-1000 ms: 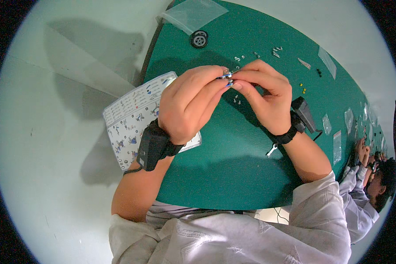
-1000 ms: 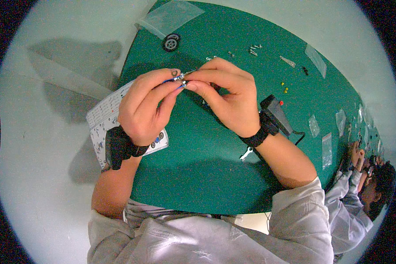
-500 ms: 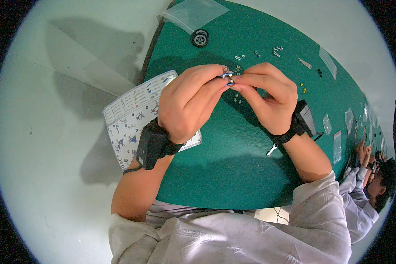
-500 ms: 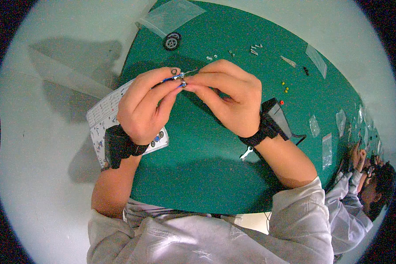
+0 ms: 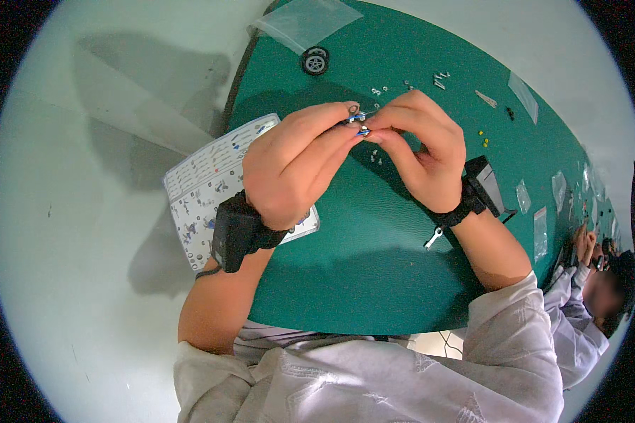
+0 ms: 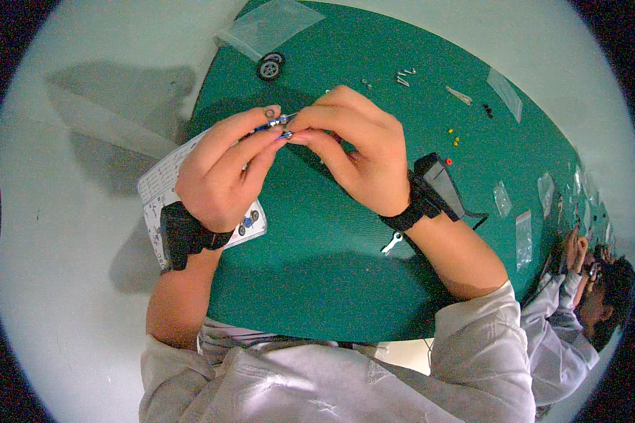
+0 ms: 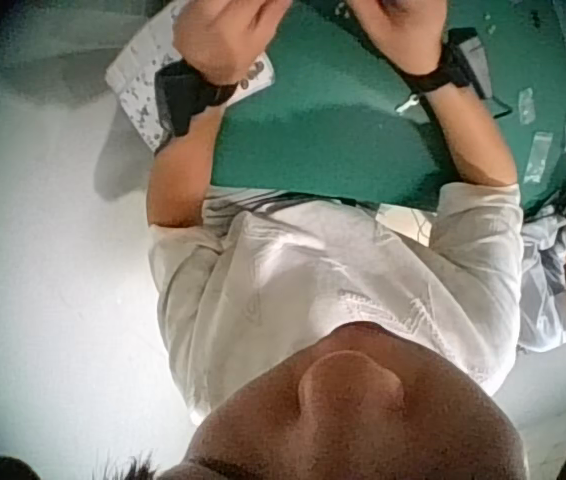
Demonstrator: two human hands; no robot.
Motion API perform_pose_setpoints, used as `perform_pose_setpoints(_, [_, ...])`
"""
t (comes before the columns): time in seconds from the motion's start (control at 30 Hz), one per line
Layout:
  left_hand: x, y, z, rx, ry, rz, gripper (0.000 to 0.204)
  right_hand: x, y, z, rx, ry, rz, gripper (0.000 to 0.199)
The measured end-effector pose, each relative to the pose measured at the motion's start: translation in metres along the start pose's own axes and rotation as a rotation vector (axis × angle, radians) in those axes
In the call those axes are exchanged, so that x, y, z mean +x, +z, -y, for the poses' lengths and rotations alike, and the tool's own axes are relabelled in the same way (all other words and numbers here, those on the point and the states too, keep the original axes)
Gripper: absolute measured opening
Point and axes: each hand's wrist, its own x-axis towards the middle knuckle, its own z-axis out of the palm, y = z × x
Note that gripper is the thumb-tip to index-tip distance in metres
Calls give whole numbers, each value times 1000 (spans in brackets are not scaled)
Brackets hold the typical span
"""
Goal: The person assembles a toy motorcycle by joining metal plates and blue plastic pieces, inserting screws, and tightening them by hand. They consult the instruction manual and pick up small nuts and bolts from the table to attach a metal bracket to the frame.
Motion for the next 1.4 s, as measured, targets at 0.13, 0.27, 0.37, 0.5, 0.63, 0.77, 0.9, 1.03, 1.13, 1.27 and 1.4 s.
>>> perform_pose_setpoints(0.13, [0, 0, -2, 0, -18, -7, 25, 1, -1, 0, -7, -2, 8, 16])
perform_pose_setpoints(0.27, [1, 0, -2, -13, -28, -5, 24, 1, -1, 1, -9, 23, 8, 15])
perform_pose_setpoints(0.37, [1, 1, -3, -18, -27, -4, 23, -1, -2, -2, 2, 48, 9, 14])
perform_pose_setpoints(0.5, [1, 2, -2, -26, -21, -23, 22, -1, -2, 0, 45, 120, 6, 13])
perform_pose_setpoints(0.63, [2, 3, -1, -27, -19, -27, 21, -1, -2, 1, 6, 116, 21, 12])
perform_pose_setpoints(0.77, [1, 3, -1, -34, -26, -32, 21, 0, -3, 5, -28, 93, 15, 11])
perform_pose_setpoints(0.9, [2, 1, -2, -38, -39, -20, 21, 0, -4, 6, -45, 71, -3, 12])
perform_pose_setpoints(1.03, [0, 2, -1, -31, -46, -24, 21, -2, -3, 4, 15, 103, -3, 13])
perform_pose_setpoints(1.13, [2, 3, -1, -33, -52, -15, 21, -1, -4, 0, 73, 121, 21, 13])
perform_pose_setpoints(1.27, [0, 0, -1, -37, -47, -30, 22, 0, -3, -1, 82, 129, 21, 12])
perform_pose_setpoints(1.4, [2, 2, -2, -35, -45, -28, 23, 1, -5, -2, 88, 118, 27, 12])
